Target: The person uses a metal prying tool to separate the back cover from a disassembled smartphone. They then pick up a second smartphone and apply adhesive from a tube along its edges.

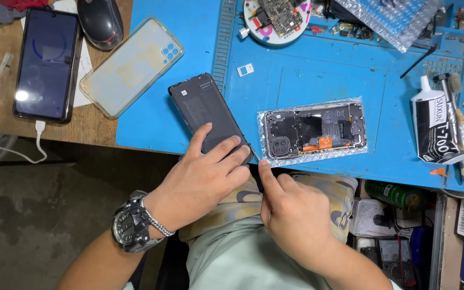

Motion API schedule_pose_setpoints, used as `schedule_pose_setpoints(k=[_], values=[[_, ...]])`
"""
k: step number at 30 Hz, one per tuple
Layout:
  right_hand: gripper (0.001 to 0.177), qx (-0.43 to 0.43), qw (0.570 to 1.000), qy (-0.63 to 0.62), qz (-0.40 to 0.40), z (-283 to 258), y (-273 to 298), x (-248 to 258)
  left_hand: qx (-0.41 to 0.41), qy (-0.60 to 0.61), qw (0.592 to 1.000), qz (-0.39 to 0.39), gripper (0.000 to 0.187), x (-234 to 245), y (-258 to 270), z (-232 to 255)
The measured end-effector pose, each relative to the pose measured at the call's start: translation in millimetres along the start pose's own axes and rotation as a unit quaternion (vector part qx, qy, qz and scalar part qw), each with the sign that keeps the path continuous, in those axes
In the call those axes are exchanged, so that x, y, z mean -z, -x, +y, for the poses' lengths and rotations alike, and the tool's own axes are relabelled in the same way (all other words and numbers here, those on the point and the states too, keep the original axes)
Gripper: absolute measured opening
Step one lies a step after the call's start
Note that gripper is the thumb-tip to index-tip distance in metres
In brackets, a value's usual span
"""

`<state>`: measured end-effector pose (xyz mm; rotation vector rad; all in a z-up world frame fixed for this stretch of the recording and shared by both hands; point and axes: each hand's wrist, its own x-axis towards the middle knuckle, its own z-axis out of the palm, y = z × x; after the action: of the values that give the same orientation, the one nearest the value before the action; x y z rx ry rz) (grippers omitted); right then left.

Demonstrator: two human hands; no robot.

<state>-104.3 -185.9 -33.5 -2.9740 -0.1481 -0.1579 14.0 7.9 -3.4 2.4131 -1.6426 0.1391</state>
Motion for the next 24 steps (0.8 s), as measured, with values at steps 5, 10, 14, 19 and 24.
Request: schedule_pose_setpoints(k=[5,10,14,19,24], values=[[0.058,0.011,1.000,-0.020,0.002,6.4,2.1,2.4,-0.004,0.011,1.000,0.000,0.015,-1.6,1.6,-1.3],[0.061,0.002,1.000,-0.022,-0.012,2.3,0.1,2.3,-0.004,0.028,1.000,0.004,0.012,-0.1,-0.2,-4.0],[0.060,-0.020,0.999,0.009,-0.029,-5.0,-2.3,-0.8,0.002,0.045,0.999,0.005,0.013,-1.5,0.3,-5.1],[0.055,-0.006,1.000,-0.007,0.005,-4.3,-8.9,-11.0,0.001,0.039,0.999,0.003,0.014,-3.2,2.4,-5.6],[0.059,-0.021,0.995,-0.023,0.098,2.2,-18.3,-14.7,-0.016,0.020,0.999,0.021,0.008,-2.5,2.3,-4.2]])
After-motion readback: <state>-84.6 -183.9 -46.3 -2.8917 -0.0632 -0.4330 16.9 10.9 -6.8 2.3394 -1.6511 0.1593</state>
